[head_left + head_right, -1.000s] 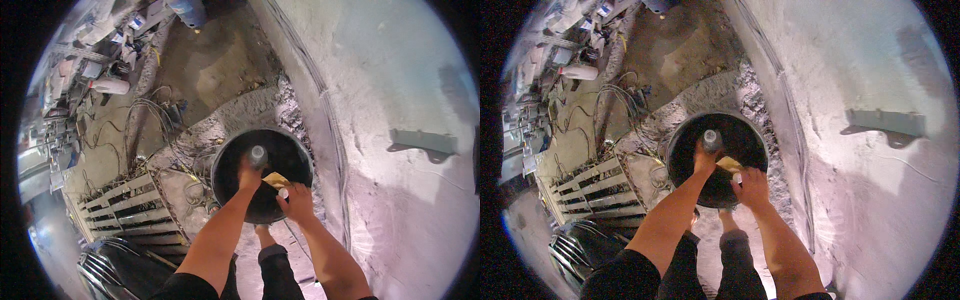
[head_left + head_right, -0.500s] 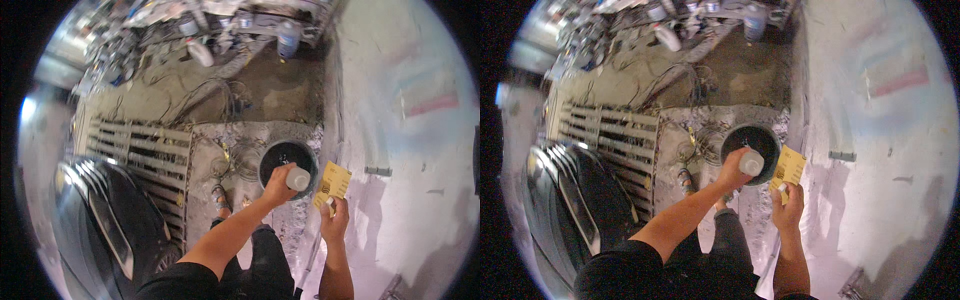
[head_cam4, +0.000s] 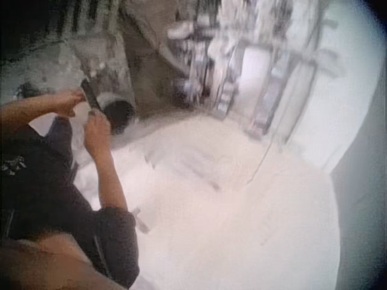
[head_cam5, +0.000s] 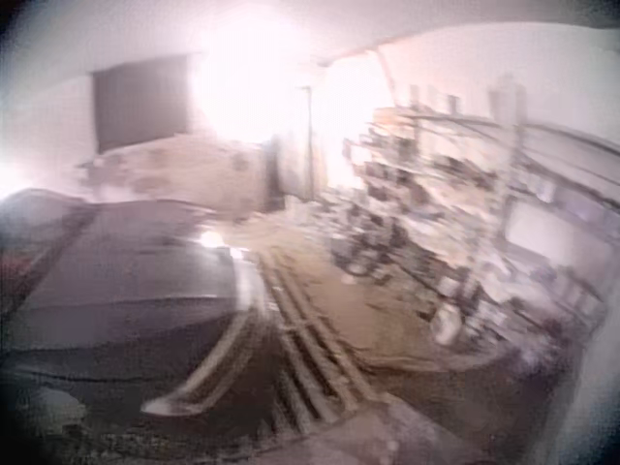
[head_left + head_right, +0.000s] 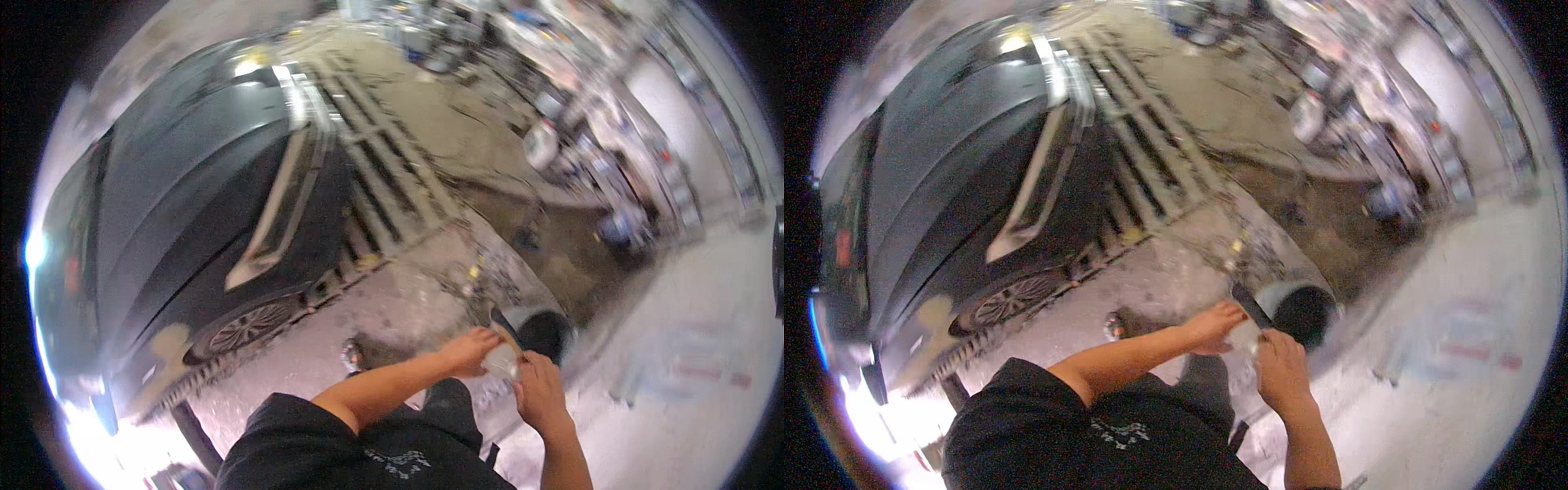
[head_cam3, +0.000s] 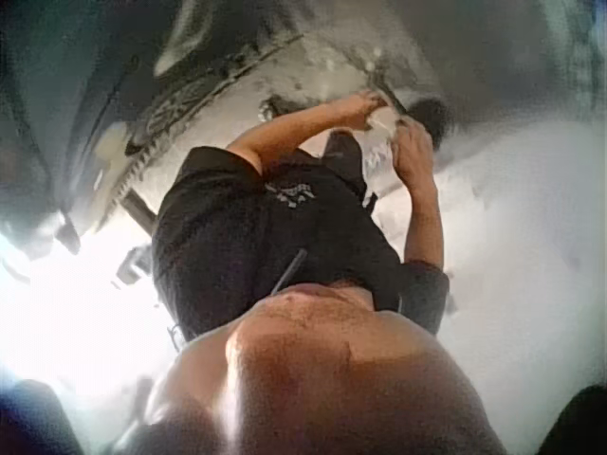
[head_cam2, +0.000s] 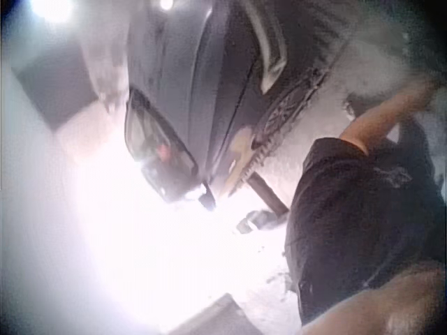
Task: The person sands the front grille and hood of a car by hand using sandpaper and a sanding block, frequently pouring water from a plastic bottle to wet the surface. They dip the sandpaper into a bucket of water and rub the car's surface repeatedly.
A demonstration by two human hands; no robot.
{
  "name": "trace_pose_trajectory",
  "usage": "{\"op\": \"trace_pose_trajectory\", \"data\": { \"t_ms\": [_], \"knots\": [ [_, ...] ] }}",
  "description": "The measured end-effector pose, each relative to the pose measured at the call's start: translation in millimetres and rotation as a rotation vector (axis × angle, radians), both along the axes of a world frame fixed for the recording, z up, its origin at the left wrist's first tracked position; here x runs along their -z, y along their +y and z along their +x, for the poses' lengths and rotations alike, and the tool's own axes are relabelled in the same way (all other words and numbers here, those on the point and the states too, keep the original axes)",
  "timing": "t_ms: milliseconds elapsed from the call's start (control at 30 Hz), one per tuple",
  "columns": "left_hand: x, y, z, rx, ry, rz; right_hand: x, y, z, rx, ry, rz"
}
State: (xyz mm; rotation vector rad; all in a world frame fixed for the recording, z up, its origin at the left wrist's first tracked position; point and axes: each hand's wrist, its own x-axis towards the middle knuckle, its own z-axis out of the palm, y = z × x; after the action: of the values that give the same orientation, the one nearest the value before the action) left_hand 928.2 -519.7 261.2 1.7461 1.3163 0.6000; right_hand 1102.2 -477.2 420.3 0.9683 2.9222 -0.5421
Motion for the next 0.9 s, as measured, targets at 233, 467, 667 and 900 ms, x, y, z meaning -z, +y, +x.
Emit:
{"op": "trace_pose_trajectory", "data": {
  "t_ms": [233,467,667,900],
  "knots": [
    [-88.4,-123.4,-181.5,-0.232,0.069,-0.027,-30.1,-67.2,-164.1,-0.342,-0.028,0.313],
    [-107.0,-215.0,-285.0,-0.478,0.045,0.119,-83.4,-94.4,-298.4,-0.83,0.074,0.231],
    [-128.9,-265.1,-316.2,-0.636,0.07,0.159,-91.0,-106.6,-364.7,-1.028,0.134,0.341],
    [-147.8,-275.7,-293.3,-1.297,0.457,0.111,-78.9,-112.5,-425.1,-0.623,0.086,-0.022]
  ]
}}
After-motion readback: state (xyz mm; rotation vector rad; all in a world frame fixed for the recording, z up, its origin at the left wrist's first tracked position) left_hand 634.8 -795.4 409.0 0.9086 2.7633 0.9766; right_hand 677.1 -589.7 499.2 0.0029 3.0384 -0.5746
